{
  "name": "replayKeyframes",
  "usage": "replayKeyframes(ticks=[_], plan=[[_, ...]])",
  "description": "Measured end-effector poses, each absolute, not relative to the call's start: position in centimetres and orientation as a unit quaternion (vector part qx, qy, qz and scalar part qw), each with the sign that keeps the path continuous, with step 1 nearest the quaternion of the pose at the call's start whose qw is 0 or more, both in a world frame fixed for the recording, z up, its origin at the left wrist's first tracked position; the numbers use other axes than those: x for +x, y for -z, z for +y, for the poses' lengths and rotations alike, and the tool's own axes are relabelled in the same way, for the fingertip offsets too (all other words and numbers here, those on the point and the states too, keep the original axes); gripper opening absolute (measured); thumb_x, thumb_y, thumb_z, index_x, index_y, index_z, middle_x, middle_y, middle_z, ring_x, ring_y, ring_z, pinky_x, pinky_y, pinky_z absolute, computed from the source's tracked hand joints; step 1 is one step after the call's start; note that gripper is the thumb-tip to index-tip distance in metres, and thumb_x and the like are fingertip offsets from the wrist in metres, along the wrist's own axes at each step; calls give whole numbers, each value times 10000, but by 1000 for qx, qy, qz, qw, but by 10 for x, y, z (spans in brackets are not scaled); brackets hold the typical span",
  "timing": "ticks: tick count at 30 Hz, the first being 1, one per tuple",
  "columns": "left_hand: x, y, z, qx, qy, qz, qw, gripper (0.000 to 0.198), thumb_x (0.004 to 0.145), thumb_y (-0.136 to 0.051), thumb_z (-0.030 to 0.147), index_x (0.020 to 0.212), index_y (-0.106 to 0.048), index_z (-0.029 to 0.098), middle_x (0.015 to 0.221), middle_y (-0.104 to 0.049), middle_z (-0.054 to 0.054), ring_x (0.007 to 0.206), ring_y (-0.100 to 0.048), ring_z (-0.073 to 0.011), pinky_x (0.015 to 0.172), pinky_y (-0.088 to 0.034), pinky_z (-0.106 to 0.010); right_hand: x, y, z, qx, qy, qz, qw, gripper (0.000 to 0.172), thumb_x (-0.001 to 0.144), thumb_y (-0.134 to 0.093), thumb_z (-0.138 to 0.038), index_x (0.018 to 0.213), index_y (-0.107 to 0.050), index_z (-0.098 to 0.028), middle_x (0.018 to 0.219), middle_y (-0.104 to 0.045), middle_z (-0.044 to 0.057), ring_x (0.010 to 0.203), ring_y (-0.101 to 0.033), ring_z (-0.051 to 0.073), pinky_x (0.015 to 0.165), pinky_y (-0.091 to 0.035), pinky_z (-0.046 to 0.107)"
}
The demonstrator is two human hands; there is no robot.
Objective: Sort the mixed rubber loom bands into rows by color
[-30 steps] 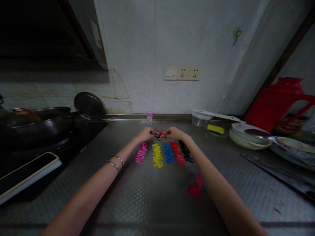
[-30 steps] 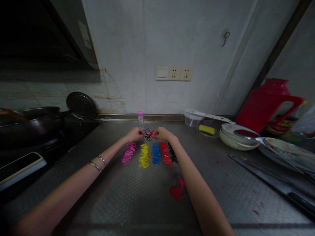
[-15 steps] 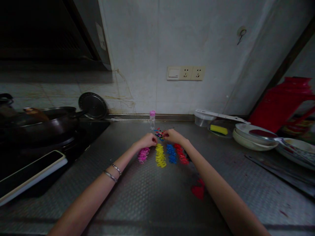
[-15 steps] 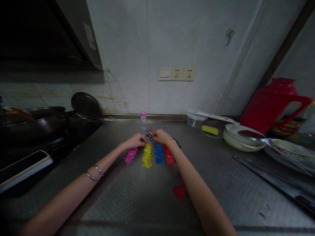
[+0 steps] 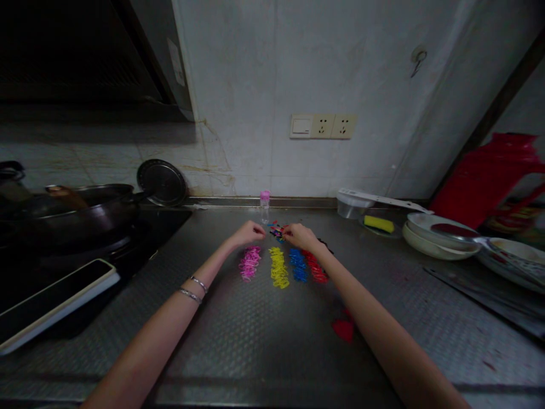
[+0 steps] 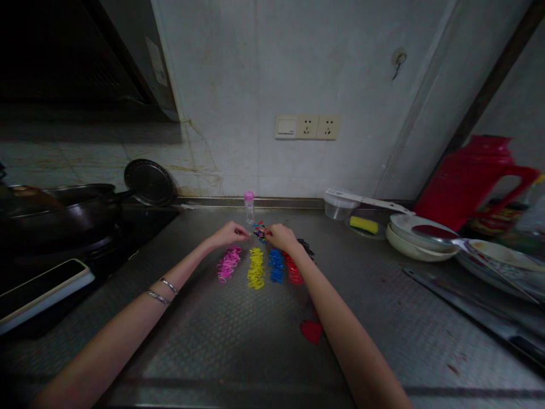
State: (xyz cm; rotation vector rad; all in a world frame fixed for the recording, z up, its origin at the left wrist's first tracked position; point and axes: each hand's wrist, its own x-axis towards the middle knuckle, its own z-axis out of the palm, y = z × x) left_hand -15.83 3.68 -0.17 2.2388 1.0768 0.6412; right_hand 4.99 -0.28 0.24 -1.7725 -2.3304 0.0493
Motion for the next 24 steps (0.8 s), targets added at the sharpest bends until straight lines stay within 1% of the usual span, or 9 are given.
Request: replayKeyframes(ticks=[6, 12, 15, 19, 24], plan=[[-179, 20, 62, 781, -300, 463, 293, 224, 615, -573, 215, 755, -700, 94, 714, -685, -53, 668, -588, -149, 666, -446, -236, 44, 8, -5, -596, -1, -794, 119, 252, 827, -455, -319, 981, -646, -264, 1066, -618, 40, 957, -559, 183, 739, -409, 240], [-186, 28, 70, 774, -313, 463, 297, 248, 618, -573, 221, 791, -694, 92, 735, -684, -57, 677, -586, -146, 666, -444, -239, 40, 14, -8, -598, 3, -791, 126, 274, 852, -430, -309, 1050, -615, -270, 1118, -575, 48, 1006, -531, 190, 789, -412, 265], [-186, 27, 70, 771, -316, 466, 298, 242, 620, -574, 218, 791, -692, 93, 718, -678, -53, 662, -578, -142, 642, -437, -234, 38, 12, -9, -600, 1, -791, 117, 269, 855, -432, -307, 1050, -615, -268, 1111, -564, 50, 1019, -522, 183, 812, -404, 258], [-187, 27, 70, 768, -317, 465, 304, 250, 622, -572, 214, 803, -687, 85, 685, -659, -41, 620, -551, -121, 600, -414, -217, 38, 12, -8, -602, 8, -790, 116, 239, 854, -438, -304, 990, -621, -235, 1074, -563, 59, 980, -537, 176, 774, -409, 243], [-188, 25, 66, 762, -319, 470, 311, 265, 621, -568, 198, 829, -679, 77, 566, -584, 5, 520, -471, -83, 517, -358, -194, 38, 14, -6, -603, 6, -789, 119, 217, 861, -416, -274, 939, -606, -205, 1048, -560, 67, 934, -549, 170, 720, -403, 226]])
